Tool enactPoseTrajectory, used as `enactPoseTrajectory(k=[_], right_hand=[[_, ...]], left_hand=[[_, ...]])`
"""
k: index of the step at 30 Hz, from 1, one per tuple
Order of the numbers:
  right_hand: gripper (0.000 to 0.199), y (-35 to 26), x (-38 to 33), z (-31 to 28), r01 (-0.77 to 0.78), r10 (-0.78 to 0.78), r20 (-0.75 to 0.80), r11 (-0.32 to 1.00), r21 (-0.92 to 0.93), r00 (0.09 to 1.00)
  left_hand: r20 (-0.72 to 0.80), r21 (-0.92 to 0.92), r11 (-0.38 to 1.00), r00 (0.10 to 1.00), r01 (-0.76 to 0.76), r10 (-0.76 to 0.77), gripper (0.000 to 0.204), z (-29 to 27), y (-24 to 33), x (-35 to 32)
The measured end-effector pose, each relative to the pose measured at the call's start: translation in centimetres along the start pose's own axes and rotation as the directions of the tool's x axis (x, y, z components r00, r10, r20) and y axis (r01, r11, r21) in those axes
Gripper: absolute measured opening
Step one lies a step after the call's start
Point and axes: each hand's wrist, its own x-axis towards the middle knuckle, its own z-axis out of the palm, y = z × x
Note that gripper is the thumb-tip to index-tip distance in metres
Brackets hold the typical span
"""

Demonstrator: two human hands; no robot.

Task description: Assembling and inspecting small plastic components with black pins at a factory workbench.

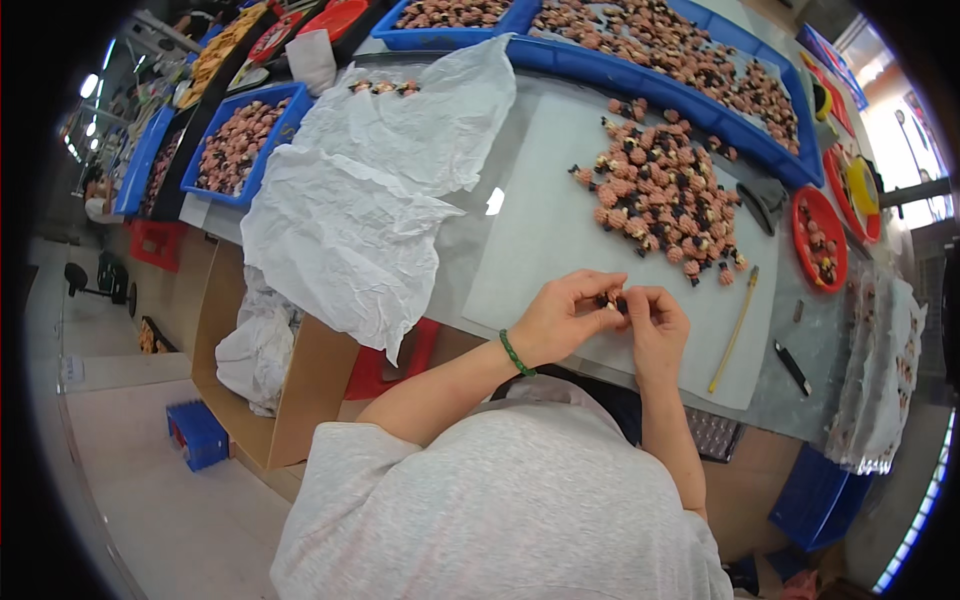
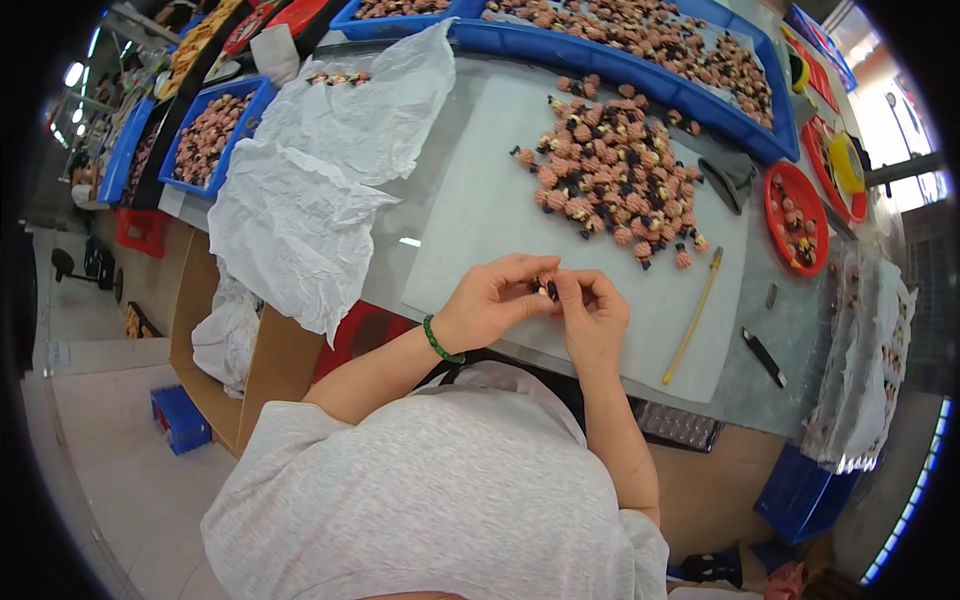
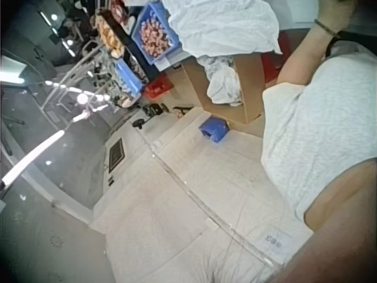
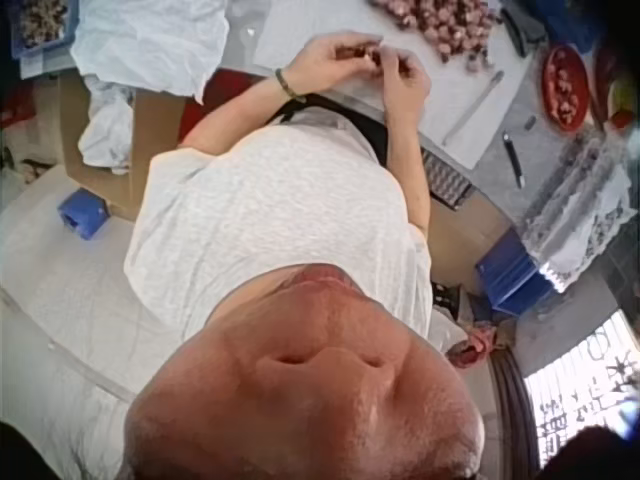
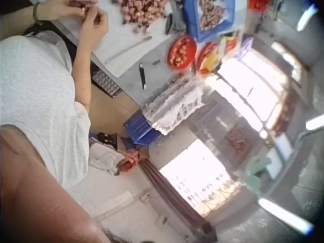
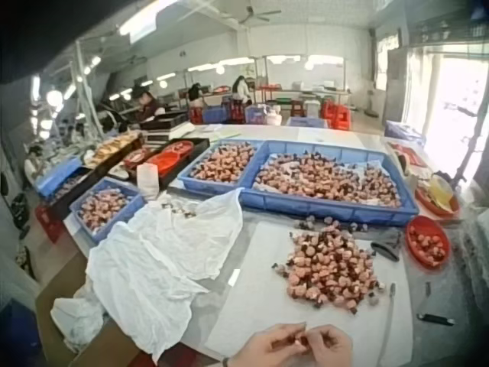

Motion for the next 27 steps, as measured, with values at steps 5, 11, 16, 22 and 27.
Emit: enactPoseTrajectory(k=[5,11,16,22,27], right_hand=[[0.022,0.2,-0.6,1.3,0.037,-0.044,0.100,0.996,0.077,0.994],[0.022,1.1,-0.5,1.5,0.115,-0.095,0.118,0.979,-0.168,0.988],[0.020,1.4,-0.8,1.8,0.165,-0.140,0.139,0.968,-0.188,0.980],[0.019,1.6,-0.6,1.5,0.197,-0.168,0.135,0.950,-0.243,0.976],[0.017,1.0,-0.8,1.5,0.243,-0.212,0.136,0.928,-0.283,0.968]], left_hand=[[0.123,0.361,0.932,0.992,-0.020,-0.026,0.036,-2.1,8.8,-2.0],[-0.024,0.768,0.585,0.902,-0.260,0.432,0.030,-10.8,16.4,7.5],[-0.201,0.977,0.177,0.774,0.116,0.601,0.026,-22.1,13.3,16.7],[-0.165,0.983,0.003,0.882,0.183,0.441,0.014,-23.0,8.9,18.5],[-0.028,0.997,-0.062,0.946,0.050,0.324,0.016,-23.4,8.8,17.6]])
